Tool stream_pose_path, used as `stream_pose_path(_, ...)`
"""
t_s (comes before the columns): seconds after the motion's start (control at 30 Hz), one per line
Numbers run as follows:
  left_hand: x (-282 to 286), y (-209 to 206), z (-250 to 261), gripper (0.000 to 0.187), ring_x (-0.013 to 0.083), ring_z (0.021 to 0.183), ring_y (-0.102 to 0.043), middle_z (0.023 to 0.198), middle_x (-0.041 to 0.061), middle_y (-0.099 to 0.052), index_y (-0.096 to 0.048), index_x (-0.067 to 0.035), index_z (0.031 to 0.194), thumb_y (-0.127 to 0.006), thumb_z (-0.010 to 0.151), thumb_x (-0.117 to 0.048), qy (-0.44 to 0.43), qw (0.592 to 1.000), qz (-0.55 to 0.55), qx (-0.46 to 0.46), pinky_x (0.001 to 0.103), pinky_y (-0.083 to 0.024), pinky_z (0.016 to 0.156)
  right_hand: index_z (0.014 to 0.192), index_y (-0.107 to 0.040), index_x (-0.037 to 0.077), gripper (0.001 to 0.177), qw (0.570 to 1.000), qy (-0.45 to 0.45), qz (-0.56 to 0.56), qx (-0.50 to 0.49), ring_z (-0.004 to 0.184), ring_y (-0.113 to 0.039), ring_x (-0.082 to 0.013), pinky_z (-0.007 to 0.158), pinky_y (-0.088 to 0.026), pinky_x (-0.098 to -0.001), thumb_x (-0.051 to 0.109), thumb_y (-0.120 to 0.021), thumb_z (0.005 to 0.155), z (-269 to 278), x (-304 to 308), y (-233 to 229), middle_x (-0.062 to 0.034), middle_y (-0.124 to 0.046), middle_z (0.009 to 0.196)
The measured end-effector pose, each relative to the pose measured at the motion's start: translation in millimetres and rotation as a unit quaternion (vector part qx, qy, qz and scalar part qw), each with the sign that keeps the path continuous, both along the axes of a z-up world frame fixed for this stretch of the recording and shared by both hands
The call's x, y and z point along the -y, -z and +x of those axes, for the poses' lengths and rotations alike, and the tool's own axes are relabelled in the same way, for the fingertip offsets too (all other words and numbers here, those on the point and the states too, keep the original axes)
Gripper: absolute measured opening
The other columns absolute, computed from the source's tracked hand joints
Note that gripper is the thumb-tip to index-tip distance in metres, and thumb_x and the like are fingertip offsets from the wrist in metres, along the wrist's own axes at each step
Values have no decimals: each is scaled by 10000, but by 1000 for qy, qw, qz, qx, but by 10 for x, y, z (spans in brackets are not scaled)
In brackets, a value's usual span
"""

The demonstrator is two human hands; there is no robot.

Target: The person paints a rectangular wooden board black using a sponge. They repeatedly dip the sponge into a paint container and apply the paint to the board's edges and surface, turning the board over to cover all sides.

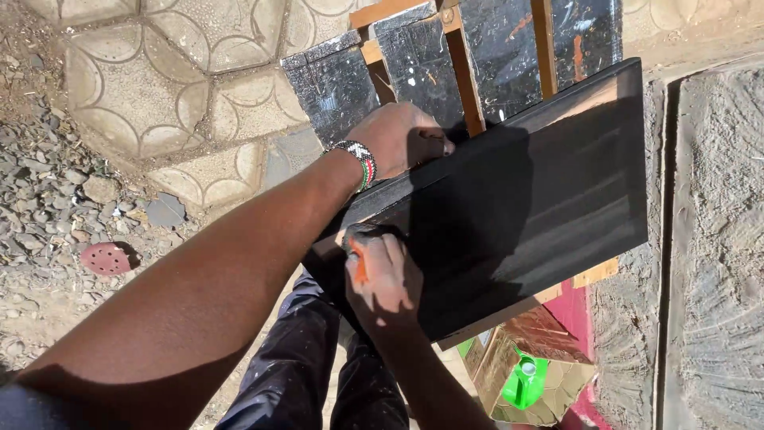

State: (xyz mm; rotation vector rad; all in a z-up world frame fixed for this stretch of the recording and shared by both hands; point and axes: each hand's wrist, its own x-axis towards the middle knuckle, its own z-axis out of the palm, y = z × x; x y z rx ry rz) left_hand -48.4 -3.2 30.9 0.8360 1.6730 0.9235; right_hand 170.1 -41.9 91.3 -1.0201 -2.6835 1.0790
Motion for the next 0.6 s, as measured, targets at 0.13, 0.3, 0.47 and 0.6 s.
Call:
stream_pose_path(0.13, -17, 8, 10, 355, 227, 911, -850, 949, -12, -930, -977, -333, 1113, -789, 1065, -630, 18, 994, 50, -99, 456, -648, 870, 973, -580, 143, 371, 986, -159, -15, 57, 941, -639, -364, 578, -526, -550, 113, -889, 770, 106, 1010, -107, -64, -607, 999)
stream_pose_path(0.3, -80, 71, 4, 665, 175, 537, -663, 586, -2, -693, -780, -186, 746, -731, 1041, -780, 41, 997, -25, -57, 407, -575, 639, 1009, -645, -16, 179, 955, -118, 269, -52, 1002, -652, -428, 870, -543, -563, -67, -802, 1079, 340, -1489, 233, -203, -654, 1016)
stream_pose_path(0.47, -98, 237, 29, 704, 136, 563, -640, 624, -40, -656, -703, -196, 700, -664, 1060, -801, 52, 997, 15, -64, 374, -543, 604, 1172, -841, 4, 185, 953, 80, 280, -89, 850, -605, -177, 697, -521, -348, -163, -884, 1104, 699, -3806, 460, -70, -713, 1030)
stream_pose_path(0.6, -99, 97, -4, 704, 117, 527, -633, 606, -55, -604, -662, -222, 686, -672, 1044, -828, 56, 997, -39, -44, 343, -528, 556, 1202, -805, 38, 132, 970, 155, 179, -57, 953, -722, -331, 838, -568, -488, 15, -753, 1083, 119, -1259, 166, -131, -779, 1115)
